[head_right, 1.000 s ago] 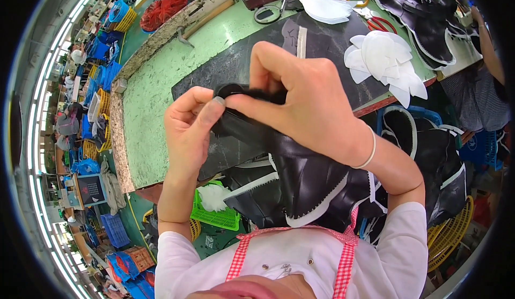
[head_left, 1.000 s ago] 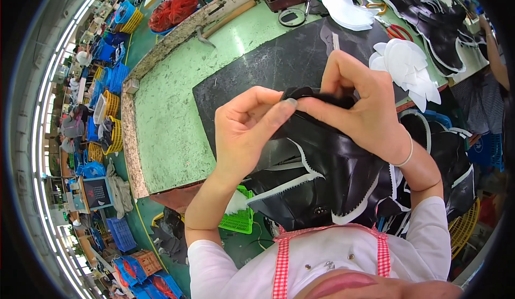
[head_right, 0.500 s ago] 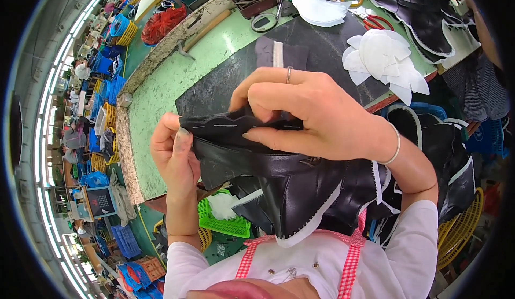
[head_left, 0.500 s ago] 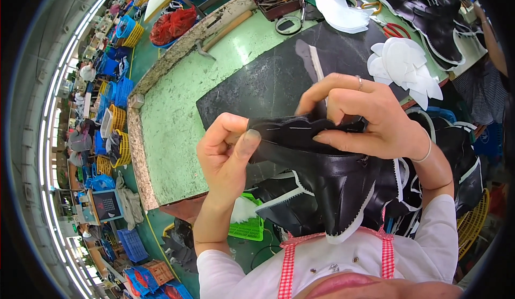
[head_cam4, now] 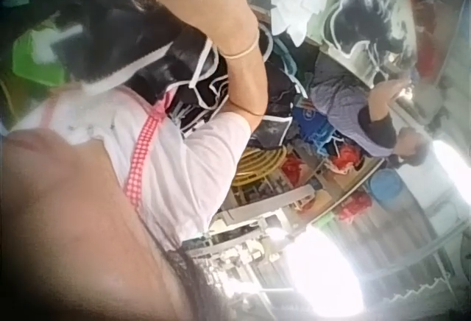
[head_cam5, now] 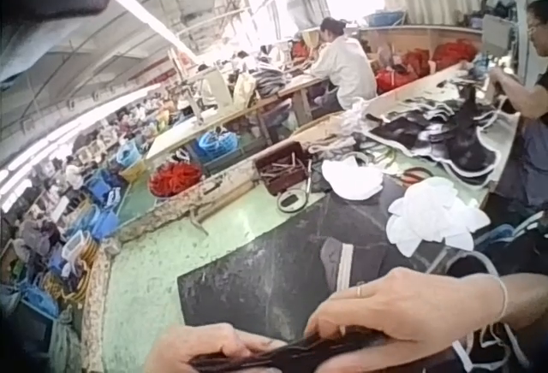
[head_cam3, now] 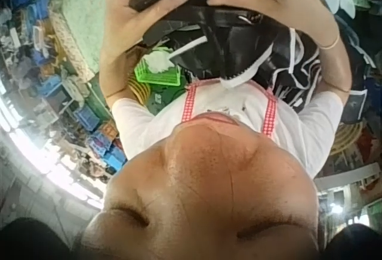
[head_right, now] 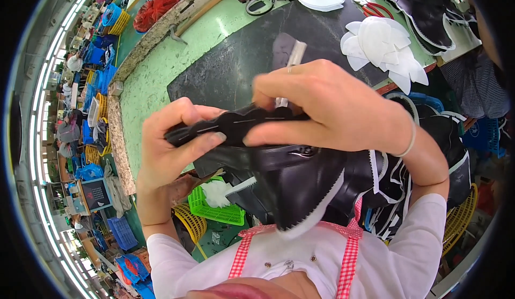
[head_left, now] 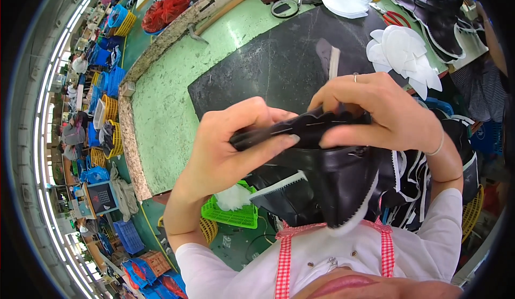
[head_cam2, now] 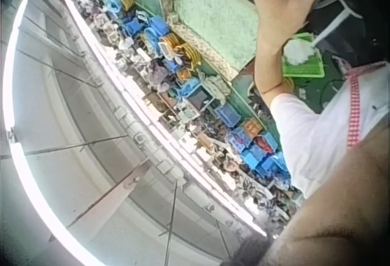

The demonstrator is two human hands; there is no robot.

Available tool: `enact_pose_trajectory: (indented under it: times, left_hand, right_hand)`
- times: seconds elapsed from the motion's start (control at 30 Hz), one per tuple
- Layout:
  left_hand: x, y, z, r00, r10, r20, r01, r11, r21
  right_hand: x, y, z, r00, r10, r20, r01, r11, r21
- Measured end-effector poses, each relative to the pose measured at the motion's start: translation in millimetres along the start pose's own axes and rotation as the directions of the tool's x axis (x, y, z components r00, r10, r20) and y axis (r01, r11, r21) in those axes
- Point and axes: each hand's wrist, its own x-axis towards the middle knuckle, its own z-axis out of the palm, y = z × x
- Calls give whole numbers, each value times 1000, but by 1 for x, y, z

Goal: Aligning and sticking internal lining and reinforcement parts to the shoe upper.

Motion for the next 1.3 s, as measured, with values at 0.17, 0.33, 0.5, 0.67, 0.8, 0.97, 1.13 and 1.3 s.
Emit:
enact_pose_trajectory:
  times: [0.17,0.33,0.5,0.67,0.8,0.97,1.13,1.3]
  left_hand:
    - [-5,-7,-3,997,57,-58,-52,994,95]
    - [-5,-1,-6,996,-4,-83,15,992,129]
    - [-7,-10,-3,998,9,-65,-12,999,-46]
    - [-8,-33,-2,988,146,51,-95,835,-542]
    - [-4,-12,-5,974,-140,179,222,753,-619]
    - [11,12,7,963,24,268,-84,972,218]
    - [5,6,-3,916,-62,396,-27,976,216]
    - [11,-4,-7,841,4,541,-35,998,46]
  right_hand:
    - [-17,9,1,995,-95,21,95,995,-14]
    - [-21,-7,0,980,-184,-78,134,896,-424]
    - [-22,-3,-5,979,-204,-30,178,912,-370]
    - [-22,6,0,976,-216,-17,212,968,-135]
    - [-24,7,1,967,-256,-5,254,964,-76]
    - [-25,0,8,947,-317,-57,290,916,-278]
    - [-31,-1,13,901,-432,-42,386,842,-376]
    - [-33,0,18,932,-363,9,344,873,-345]
